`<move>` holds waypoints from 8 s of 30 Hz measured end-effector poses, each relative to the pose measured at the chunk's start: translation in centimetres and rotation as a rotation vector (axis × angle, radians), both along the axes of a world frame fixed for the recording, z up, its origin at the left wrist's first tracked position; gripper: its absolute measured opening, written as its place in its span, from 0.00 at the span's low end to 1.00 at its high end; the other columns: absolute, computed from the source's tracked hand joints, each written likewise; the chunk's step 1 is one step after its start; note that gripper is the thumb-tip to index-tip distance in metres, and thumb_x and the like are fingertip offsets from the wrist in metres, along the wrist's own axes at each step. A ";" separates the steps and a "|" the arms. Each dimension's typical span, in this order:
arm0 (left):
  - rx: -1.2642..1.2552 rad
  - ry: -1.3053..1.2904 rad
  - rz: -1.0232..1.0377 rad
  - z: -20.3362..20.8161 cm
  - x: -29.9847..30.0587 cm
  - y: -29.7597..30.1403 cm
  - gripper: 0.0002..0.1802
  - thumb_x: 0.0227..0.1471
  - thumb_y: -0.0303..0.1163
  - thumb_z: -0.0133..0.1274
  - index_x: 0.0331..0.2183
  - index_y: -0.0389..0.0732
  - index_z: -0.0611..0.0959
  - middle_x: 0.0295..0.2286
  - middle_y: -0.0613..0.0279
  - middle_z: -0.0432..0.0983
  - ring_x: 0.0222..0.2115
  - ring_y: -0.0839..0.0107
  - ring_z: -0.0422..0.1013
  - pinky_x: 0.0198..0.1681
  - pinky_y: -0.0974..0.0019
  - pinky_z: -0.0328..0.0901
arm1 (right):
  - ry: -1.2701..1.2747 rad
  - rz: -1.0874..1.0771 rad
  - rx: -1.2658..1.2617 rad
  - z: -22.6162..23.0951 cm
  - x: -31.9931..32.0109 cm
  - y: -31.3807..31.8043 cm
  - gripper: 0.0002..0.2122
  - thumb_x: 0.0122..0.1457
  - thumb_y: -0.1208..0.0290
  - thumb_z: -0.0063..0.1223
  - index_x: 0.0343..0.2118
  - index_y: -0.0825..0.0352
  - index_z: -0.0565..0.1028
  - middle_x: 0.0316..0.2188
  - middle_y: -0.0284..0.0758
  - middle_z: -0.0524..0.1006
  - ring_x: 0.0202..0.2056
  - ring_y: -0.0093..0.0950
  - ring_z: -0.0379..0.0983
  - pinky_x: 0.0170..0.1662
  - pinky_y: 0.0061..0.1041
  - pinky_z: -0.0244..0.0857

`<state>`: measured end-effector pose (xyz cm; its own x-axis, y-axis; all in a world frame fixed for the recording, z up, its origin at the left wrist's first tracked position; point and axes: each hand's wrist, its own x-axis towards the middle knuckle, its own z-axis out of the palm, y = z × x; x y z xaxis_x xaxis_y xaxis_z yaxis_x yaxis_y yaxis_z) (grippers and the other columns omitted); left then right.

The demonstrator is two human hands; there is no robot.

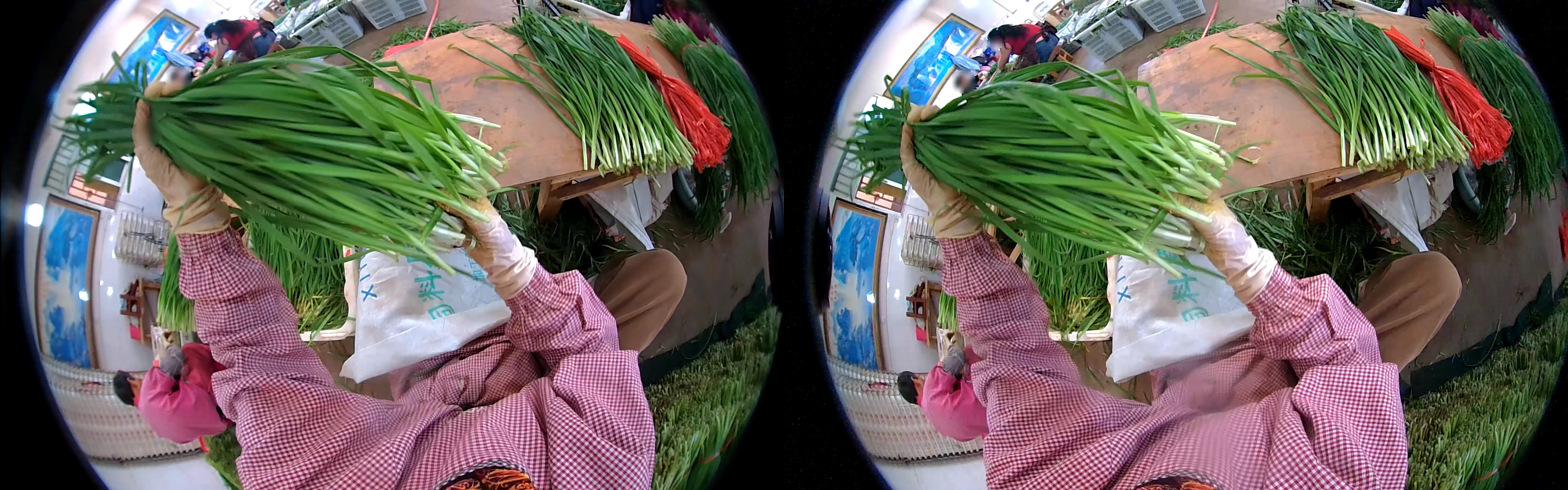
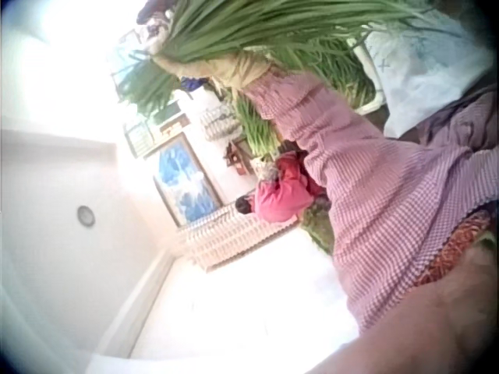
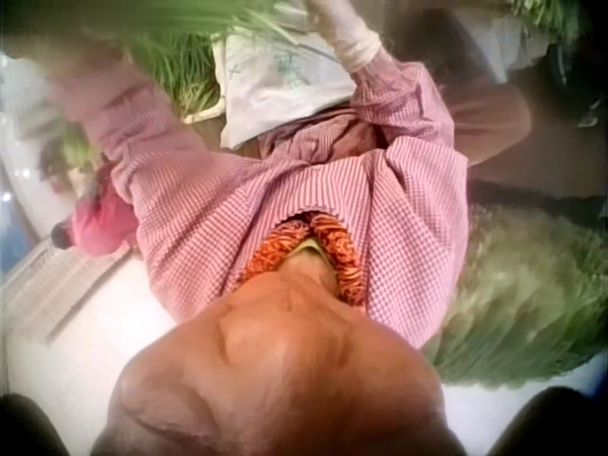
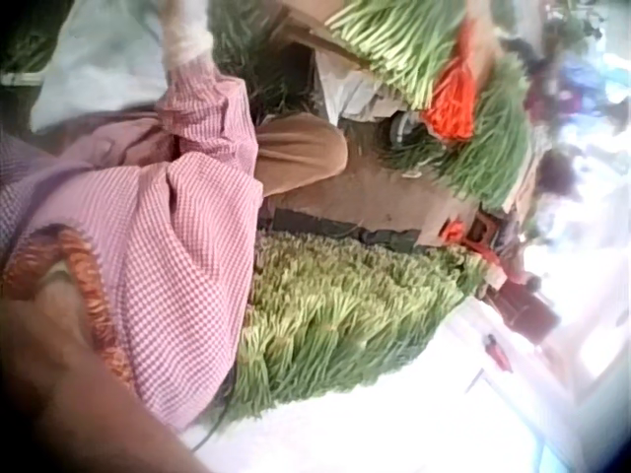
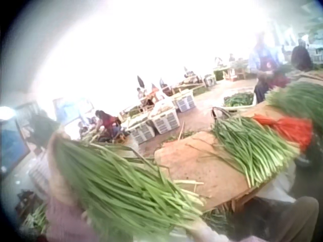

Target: The person picks up bunches of green onions from a pile, removes individual yellowed or damaged leaves by hand, and places the sorted bunches into a white plastic crate.

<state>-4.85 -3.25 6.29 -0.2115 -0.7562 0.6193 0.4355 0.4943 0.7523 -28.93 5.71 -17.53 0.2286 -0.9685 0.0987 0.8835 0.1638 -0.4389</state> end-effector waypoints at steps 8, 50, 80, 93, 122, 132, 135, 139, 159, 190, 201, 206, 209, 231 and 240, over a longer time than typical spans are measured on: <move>0.003 0.034 0.111 -2.5 0.2 -1.0 0.13 0.55 0.37 0.38 0.34 0.40 0.73 0.31 0.63 0.71 0.36 0.69 0.66 0.49 0.62 0.59 | 0.033 0.059 -0.012 1.2 -1.0 1.9 0.17 0.51 0.73 0.53 0.45 0.67 0.67 0.38 0.34 0.73 0.38 0.23 0.71 0.41 0.22 0.67; -0.046 0.057 -0.024 -4.4 4.8 0.8 0.14 0.54 0.34 0.35 0.38 0.38 0.71 0.33 0.63 0.72 0.41 0.64 0.65 0.54 0.57 0.54 | 0.095 0.043 -0.182 -0.2 -1.7 1.8 0.26 0.53 0.54 0.50 0.49 0.69 0.65 0.47 0.35 0.68 0.48 0.26 0.62 0.53 0.27 0.53; 0.186 0.113 -0.079 -3.9 2.9 1.0 0.14 0.55 0.36 0.37 0.35 0.39 0.74 0.32 0.60 0.72 0.38 0.65 0.66 0.51 0.60 0.57 | 0.343 0.277 -0.265 1.0 -4.8 2.7 0.13 0.52 0.65 0.52 0.36 0.69 0.71 0.27 0.28 0.72 0.31 0.18 0.67 0.42 0.21 0.62; 0.212 0.404 -0.476 -3.1 5.7 1.9 0.01 0.49 0.27 0.40 0.26 0.43 0.67 0.25 0.70 0.65 0.32 0.75 0.64 0.48 0.64 0.56 | 0.257 0.255 0.030 -3.9 -2.2 2.5 0.22 0.53 0.65 0.51 0.49 0.69 0.64 0.47 0.38 0.68 0.47 0.27 0.65 0.50 0.30 0.60; 0.163 0.211 -0.455 -3.5 -0.2 0.3 0.09 0.53 0.36 0.40 0.33 0.42 0.69 0.28 0.68 0.66 0.32 0.73 0.64 0.46 0.66 0.59 | 0.762 -0.073 -0.327 7.5 -4.0 -0.1 0.15 0.51 0.64 0.54 0.39 0.68 0.71 0.27 0.26 0.72 0.27 0.16 0.65 0.32 0.15 0.60; 0.023 0.040 -0.076 -3.3 0.1 0.5 0.15 0.54 0.40 0.40 0.35 0.39 0.74 0.33 0.63 0.70 0.37 0.66 0.66 0.48 0.64 0.60 | 0.577 -0.102 -0.095 6.6 -2.1 -1.3 0.14 0.49 0.65 0.57 0.35 0.69 0.73 0.26 0.27 0.73 0.28 0.14 0.65 0.32 0.13 0.60; 0.019 -0.076 0.121 -3.7 0.7 0.9 0.17 0.54 0.41 0.39 0.37 0.40 0.75 0.35 0.62 0.70 0.40 0.63 0.66 0.48 0.62 0.61 | 0.629 -0.069 -0.183 6.4 -3.1 -1.6 0.13 0.51 0.62 0.55 0.34 0.68 0.74 0.26 0.25 0.73 0.23 0.12 0.61 0.27 0.11 0.55; 0.084 0.007 0.002 -4.4 1.6 0.1 0.19 0.55 0.42 0.37 0.39 0.40 0.74 0.36 0.62 0.70 0.42 0.61 0.66 0.48 0.60 0.61 | 0.287 0.148 -0.126 6.3 -3.1 -1.7 0.10 0.55 0.66 0.49 0.35 0.67 0.72 0.26 0.26 0.75 0.17 0.10 0.54 0.20 0.07 0.48; 0.017 -0.089 0.243 -2.9 1.5 0.1 0.20 0.55 0.42 0.36 0.38 0.35 0.73 0.35 0.57 0.70 0.40 0.64 0.67 0.48 0.62 0.62 | 0.341 0.125 -0.170 4.5 -4.2 -0.5 0.14 0.52 0.70 0.54 0.40 0.70 0.70 0.28 0.30 0.74 0.24 0.15 0.66 0.28 0.12 0.60; 0.124 -0.177 0.284 -2.2 6.8 -1.3 0.17 0.54 0.37 0.38 0.34 0.34 0.75 0.32 0.54 0.73 0.32 0.66 0.71 0.38 0.67 0.68 | 0.260 -0.315 0.335 -8.0 -10.9 4.7 0.10 0.54 0.68 0.51 0.36 0.67 0.70 0.19 0.25 0.66 0.17 0.14 0.60 0.24 0.16 0.62; 0.159 -0.064 0.193 -0.7 1.9 -0.4 0.13 0.51 0.33 0.46 0.36 0.35 0.74 0.29 0.58 0.74 0.30 0.68 0.71 0.35 0.68 0.69 | 0.987 -0.388 -0.345 6.8 -0.6 -2.0 0.14 0.49 0.66 0.57 0.36 0.68 0.72 0.28 0.30 0.74 0.28 0.20 0.68 0.31 0.18 0.62; 0.097 -0.071 0.447 -1.8 -1.2 2.0 0.14 0.50 0.40 0.45 0.29 0.38 0.75 0.21 0.61 0.72 0.21 0.69 0.70 0.26 0.68 0.69 | 0.371 -0.114 -0.096 6.2 -2.6 0.5 0.07 0.55 0.70 0.49 0.34 0.67 0.70 0.25 0.30 0.73 0.19 0.15 0.63 0.24 0.16 0.62; 0.063 -0.061 0.524 -2.0 1.1 1.8 0.16 0.50 0.42 0.45 0.29 0.38 0.75 0.23 0.59 0.73 0.24 0.68 0.71 0.29 0.69 0.69 | 0.279 0.002 -0.051 1.9 -4.7 3.3 0.05 0.56 0.70 0.47 0.31 0.66 0.69 0.21 0.28 0.70 0.16 0.15 0.60 0.23 0.17 0.63; 0.138 -0.154 0.152 0.0 4.8 -0.9 0.13 0.52 0.33 0.43 0.34 0.33 0.76 0.32 0.56 0.74 0.33 0.68 0.71 0.38 0.68 0.68 | 0.077 0.115 0.016 2.1 0.1 0.6 0.17 0.51 0.68 0.55 0.44 0.68 0.69 0.39 0.32 0.72 0.39 0.23 0.69 0.43 0.25 0.63; 0.185 -0.195 0.121 -1.5 2.7 -1.4 0.14 0.54 0.34 0.41 0.35 0.33 0.74 0.33 0.56 0.73 0.35 0.68 0.71 0.41 0.68 0.68 | 0.219 0.137 -0.102 1.0 -3.5 2.5 0.18 0.49 0.74 0.55 0.44 0.69 0.69 0.39 0.34 0.72 0.41 0.24 0.68 0.46 0.24 0.60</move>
